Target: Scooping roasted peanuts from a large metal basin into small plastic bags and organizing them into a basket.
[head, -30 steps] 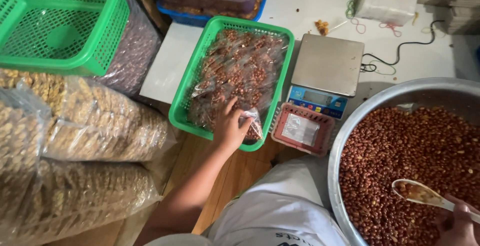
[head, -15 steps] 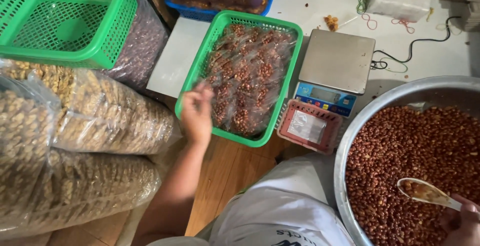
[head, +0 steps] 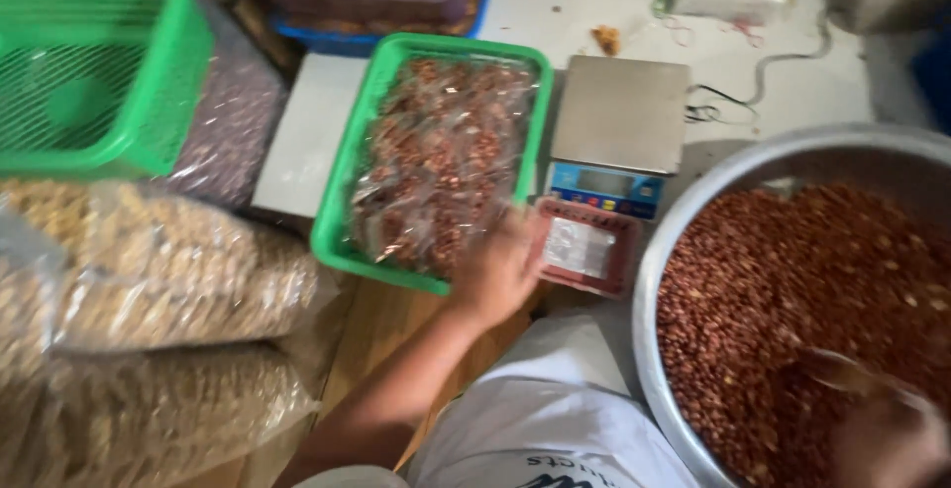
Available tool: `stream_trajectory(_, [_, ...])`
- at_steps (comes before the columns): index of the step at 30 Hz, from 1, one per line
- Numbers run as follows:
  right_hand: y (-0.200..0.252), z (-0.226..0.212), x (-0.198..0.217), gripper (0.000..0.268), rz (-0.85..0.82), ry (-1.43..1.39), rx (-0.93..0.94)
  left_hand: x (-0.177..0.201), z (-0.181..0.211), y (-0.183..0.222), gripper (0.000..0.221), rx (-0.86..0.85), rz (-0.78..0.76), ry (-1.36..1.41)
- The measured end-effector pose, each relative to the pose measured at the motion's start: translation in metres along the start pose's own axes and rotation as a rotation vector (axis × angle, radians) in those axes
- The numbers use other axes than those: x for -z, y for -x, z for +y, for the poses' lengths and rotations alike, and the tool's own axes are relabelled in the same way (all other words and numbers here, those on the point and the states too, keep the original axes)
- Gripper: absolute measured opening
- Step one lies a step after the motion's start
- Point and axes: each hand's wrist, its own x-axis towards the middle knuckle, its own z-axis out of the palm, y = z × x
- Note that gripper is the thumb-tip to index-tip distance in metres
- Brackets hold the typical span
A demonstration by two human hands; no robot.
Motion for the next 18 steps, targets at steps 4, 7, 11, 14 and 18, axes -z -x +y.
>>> stream_trajectory(4, [0.022, -0.041, -0.025, 0.026, 0.029, -0.211, -0.477, -0.087, 0.016, -0.025, 0.021, -0.276, -0.356, -0.045])
stream_trajectory(7, [0.031, -0.149, 0.021, 0.024, -0.127, -0.407, -0.564, -0.167, -0.030, -0.033, 0.039, -0.086, -0.643, -0.124])
stream_trajectory(11, [0.018, -0.229, 0.073, 0.030, -0.121, -0.494, -0.749, -0.156, -0.026, -0.041, 0.036, 0.123, -0.730, 0.053])
stream_trajectory(14, [0.010, -0.223, 0.076, 0.026, -0.061, -0.594, -0.575, -0.159, -0.025, -0.038, 0.058, -0.007, -0.602, -0.006])
stream_trajectory(18, [-0.001, -0.223, 0.079, 0.025, -0.080, -0.656, -0.412, -0.170, -0.018, -0.046, 0.038, 0.083, -0.487, -0.075])
